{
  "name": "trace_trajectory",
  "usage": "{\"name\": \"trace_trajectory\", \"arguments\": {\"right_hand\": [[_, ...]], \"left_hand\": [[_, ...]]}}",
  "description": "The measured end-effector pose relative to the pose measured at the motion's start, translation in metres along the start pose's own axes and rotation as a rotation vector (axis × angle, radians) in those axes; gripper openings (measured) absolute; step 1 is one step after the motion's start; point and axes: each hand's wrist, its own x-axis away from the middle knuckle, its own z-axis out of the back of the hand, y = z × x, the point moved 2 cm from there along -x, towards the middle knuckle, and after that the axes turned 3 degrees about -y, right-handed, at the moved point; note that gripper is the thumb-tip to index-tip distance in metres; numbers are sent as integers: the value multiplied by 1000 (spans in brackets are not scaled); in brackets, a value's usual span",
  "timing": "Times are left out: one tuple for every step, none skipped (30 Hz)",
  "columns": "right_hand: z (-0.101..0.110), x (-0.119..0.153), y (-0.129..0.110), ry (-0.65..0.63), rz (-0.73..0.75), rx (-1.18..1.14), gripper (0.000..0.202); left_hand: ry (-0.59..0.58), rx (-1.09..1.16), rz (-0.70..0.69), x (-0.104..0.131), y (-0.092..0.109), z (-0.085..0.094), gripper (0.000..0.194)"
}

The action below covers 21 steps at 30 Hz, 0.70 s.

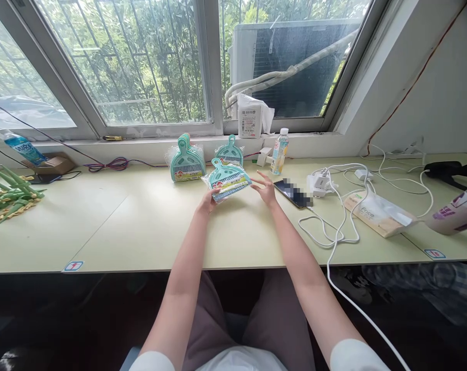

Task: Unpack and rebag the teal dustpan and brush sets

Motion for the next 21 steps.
{"name": "trace_trajectory", "arguments": {"right_hand": [[1,0,0,42,-1,-35,22],[3,0,1,74,-7,-71,20],[6,0,2,92,-21,-106,21],[8,0,2,93,-47,-140,24],[11,0,3,77,-82,-172,28],[13,0,3,41,-120,-206,32],[15,1,3,-17,-153,-244,36],[17,1,1,-93,-173,-282,40],[17,2,-1,-177,-178,-312,46],[17,2,-4,-255,-169,-327,57],[15,3,-7,-311,-150,-323,70],[13,3,-9,-339,-126,-302,80],[11,4,-11,-335,-105,-270,81],[8,4,-12,-311,-91,-242,73],[4,3,-12,-279,-85,-228,58],[1,3,-11,-250,-86,-231,43],[-3,3,-9,-230,-94,-248,34],[-6,3,-7,-218,-105,-275,31],[-8,4,-5,-206,-118,-302,30],[-9,4,-2,-191,-132,-320,30],[-10,4,0,-171,-148,-325,30]], "left_hand": [[-9,-13,22,1,-1,0,51],[-21,-26,43,1,-2,0,54],[-35,-38,63,1,-4,0,57],[-47,-50,79,1,-5,0,59],[-56,-58,88,0,-6,0,60],[-57,-61,89,0,-7,-1,60],[-51,-56,85,0,-7,-1,59],[-39,-42,75,0,-7,-2,58],[-22,-23,63,1,-6,-3,56],[-10,-2,54,2,-4,-3,55],[-5,16,55,3,-3,-4,54],[-8,30,65,4,-1,-4,53],[-16,37,82,6,0,-5,53],[-31,38,106,7,1,-5,53],[-53,35,135,8,1,-5,54],[-76,29,162,9,1,-5,54],[-101,20,186,10,0,-5,54],[-126,6,202,10,-1,-5,55],[-151,-12,204,10,-1,-6,54],[-175,-33,195,10,-2,-6,53],[-196,-58,178,10,-3,-7,52]]}}
